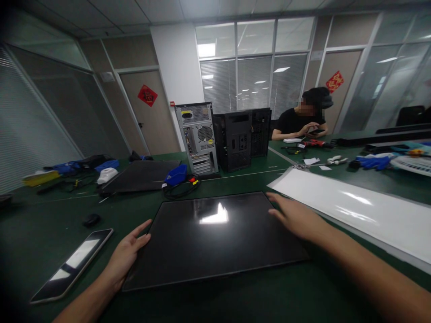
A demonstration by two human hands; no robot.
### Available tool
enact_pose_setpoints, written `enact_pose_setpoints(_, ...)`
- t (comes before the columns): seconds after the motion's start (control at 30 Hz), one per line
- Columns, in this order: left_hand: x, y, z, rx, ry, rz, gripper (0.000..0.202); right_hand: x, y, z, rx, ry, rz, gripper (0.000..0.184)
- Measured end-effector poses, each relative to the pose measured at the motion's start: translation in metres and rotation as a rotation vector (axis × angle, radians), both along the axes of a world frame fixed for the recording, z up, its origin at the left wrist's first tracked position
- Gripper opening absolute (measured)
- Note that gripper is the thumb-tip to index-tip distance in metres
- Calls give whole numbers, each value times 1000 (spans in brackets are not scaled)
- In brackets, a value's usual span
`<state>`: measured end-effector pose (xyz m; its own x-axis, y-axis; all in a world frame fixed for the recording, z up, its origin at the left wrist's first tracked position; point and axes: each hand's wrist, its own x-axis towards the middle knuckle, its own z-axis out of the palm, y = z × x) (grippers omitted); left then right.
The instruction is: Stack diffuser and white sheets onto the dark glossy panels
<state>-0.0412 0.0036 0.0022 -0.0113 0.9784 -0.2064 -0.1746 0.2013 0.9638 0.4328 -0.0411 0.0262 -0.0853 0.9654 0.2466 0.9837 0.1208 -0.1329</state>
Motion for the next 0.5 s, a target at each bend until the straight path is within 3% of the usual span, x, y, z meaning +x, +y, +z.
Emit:
enact_pose_setpoints(0.1,-2,2,0,-7,14,29,65,48,22,-13,106,-55,-188,63)
enact_pose_setpoints(0.23,-2,3,0,-5,63,36,63,83,20,-37,118,-106,-334,61)
enact_pose_setpoints(0.37,-1,5,1,-22,100,51,63,86,14,-44,70,-131,-359,50)
enact_pose_setpoints(0.5,-2,7,0,-35,106,61,63,73,12,-31,56,-163,-390,52)
